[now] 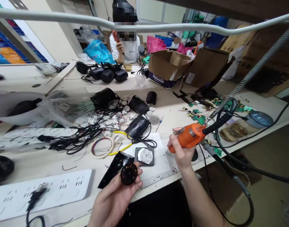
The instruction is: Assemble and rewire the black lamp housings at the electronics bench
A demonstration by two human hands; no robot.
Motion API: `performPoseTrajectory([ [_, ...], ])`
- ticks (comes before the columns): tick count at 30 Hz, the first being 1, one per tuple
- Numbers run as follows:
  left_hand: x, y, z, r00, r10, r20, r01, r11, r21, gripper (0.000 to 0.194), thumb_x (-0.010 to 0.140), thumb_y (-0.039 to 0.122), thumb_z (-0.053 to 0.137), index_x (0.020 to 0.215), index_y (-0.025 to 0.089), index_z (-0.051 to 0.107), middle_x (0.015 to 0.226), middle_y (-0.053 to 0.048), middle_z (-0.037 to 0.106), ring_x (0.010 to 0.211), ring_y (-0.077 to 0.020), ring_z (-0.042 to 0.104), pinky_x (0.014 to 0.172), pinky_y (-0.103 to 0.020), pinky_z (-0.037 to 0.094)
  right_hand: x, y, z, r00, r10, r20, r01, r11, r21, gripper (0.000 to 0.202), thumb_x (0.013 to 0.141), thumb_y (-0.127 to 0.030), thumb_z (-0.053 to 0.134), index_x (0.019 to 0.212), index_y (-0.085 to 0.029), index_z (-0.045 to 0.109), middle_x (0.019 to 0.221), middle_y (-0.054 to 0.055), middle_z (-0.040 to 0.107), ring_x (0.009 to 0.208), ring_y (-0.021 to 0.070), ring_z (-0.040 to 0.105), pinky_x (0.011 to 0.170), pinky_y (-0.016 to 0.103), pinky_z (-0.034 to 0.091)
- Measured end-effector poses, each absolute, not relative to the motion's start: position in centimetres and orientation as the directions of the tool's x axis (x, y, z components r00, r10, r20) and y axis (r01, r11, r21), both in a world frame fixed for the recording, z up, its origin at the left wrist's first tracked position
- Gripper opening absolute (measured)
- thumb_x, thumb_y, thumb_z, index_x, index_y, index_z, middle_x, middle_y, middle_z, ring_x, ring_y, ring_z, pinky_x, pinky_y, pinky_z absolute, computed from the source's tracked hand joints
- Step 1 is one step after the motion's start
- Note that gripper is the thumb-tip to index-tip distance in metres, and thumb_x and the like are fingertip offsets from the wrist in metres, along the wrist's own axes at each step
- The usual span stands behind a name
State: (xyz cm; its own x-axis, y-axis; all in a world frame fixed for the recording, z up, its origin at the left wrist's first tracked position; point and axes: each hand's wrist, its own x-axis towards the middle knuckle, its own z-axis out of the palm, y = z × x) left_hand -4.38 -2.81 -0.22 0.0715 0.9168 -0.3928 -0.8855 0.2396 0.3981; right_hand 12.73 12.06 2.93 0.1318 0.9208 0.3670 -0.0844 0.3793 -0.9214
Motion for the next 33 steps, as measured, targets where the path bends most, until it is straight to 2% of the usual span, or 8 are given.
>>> performPoseTrajectory([
  [5, -3.3, -2.9, 0.3, 0.03, 0.891, -0.453, -0.894, 0.226, 0.386, 0.03, 0.084, 0.024, 0.069, 0.11, 0.01, 0.073, 0.118, -0.016, 0.071, 0.096, -0.0229, 0.07, 0.095, -0.034, 0.056, 12.6, 11.9, 2.3, 0.103, 0.934, 0.342, -0.11, 0.353, -0.929, 0.031, 0.081, -0.042, 0.071, 0.097, -0.021, 0.054, 0.059, -0.007, 0.055, 0.043, 0.0126, 0.054, 0.045, 0.028, 0.049],
  [8, -2.3, -2.8, 0.5, 0.042, 0.892, -0.449, -0.895, 0.234, 0.38, 0.03, 0.083, 0.024, 0.069, 0.11, 0.009, 0.073, 0.116, -0.016, 0.072, 0.099, -0.0255, 0.07, 0.094, -0.036, 0.056, 12.8, 10.9, 2.8, 0.059, 0.941, 0.332, -0.177, 0.337, -0.925, 0.03, 0.085, -0.042, 0.068, 0.1, -0.022, 0.052, 0.059, -0.007, 0.053, 0.044, 0.0127, 0.055, 0.044, 0.027, 0.046],
  [12, -1.1, -2.5, 0.4, 0.092, 0.875, -0.475, -0.9, 0.278, 0.337, 0.029, 0.082, 0.027, 0.071, 0.102, 0.007, 0.075, 0.113, -0.017, 0.073, 0.105, -0.031, 0.069, 0.094, -0.04, 0.057, 13.2, 8.6, 4.4, -0.085, 0.914, 0.396, -0.308, 0.354, -0.883, 0.027, 0.09, -0.043, 0.065, 0.105, -0.025, 0.051, 0.06, -0.007, 0.052, 0.047, 0.0128, 0.054, 0.047, 0.028, 0.048],
  [16, -0.4, -2.3, 0.8, 0.1, 0.82, -0.563, -0.903, 0.313, 0.296, 0.025, 0.087, 0.025, 0.065, 0.101, 0.007, 0.074, 0.114, -0.017, 0.072, 0.105, -0.0306, 0.069, 0.094, -0.04, 0.057, 13.4, 6.3, 5.9, -0.228, 0.866, 0.445, -0.382, 0.341, -0.859, 0.029, 0.091, -0.049, 0.063, 0.108, -0.029, 0.051, 0.061, -0.006, 0.052, 0.049, 0.0138, 0.053, 0.049, 0.029, 0.049],
  [21, -0.2, -2.4, 1.1, 0.072, 0.826, -0.559, -0.912, 0.281, 0.298, 0.024, 0.089, 0.023, 0.06, 0.1, 0.006, 0.073, 0.106, -0.015, 0.073, 0.098, -0.0289, 0.07, 0.092, -0.04, 0.058, 13.4, 4.8, 6.7, -0.299, 0.855, 0.424, -0.423, 0.28, -0.862, 0.027, 0.092, -0.047, 0.065, 0.11, -0.03, 0.053, 0.065, -0.006, 0.054, 0.056, 0.0137, 0.054, 0.058, 0.03, 0.051],
  [25, -0.1, -2.6, 1.2, 0.043, 0.825, -0.563, -0.901, 0.276, 0.336, 0.025, 0.088, 0.024, 0.062, 0.1, 0.005, 0.073, 0.107, -0.016, 0.073, 0.099, -0.0275, 0.07, 0.095, -0.039, 0.056, 13.4, 4.6, 6.5, -0.319, 0.853, 0.412, -0.449, 0.247, -0.859, 0.026, 0.092, -0.045, 0.065, 0.111, -0.03, 0.054, 0.066, -0.005, 0.055, 0.057, 0.0144, 0.054, 0.058, 0.031, 0.05],
  [33, -0.1, -2.6, 1.7, -0.032, 0.875, -0.482, -0.806, 0.263, 0.53, 0.034, 0.074, 0.034, 0.08, 0.097, 0.01, 0.076, 0.103, -0.012, 0.074, 0.1, -0.0263, 0.066, 0.1, -0.039, 0.051, 12.9, 4.7, 6.2, -0.335, 0.856, 0.394, -0.508, 0.188, -0.84, 0.024, 0.092, -0.039, 0.065, 0.111, -0.028, 0.055, 0.066, -0.005, 0.055, 0.057, 0.0132, 0.052, 0.059, 0.029, 0.047],
])
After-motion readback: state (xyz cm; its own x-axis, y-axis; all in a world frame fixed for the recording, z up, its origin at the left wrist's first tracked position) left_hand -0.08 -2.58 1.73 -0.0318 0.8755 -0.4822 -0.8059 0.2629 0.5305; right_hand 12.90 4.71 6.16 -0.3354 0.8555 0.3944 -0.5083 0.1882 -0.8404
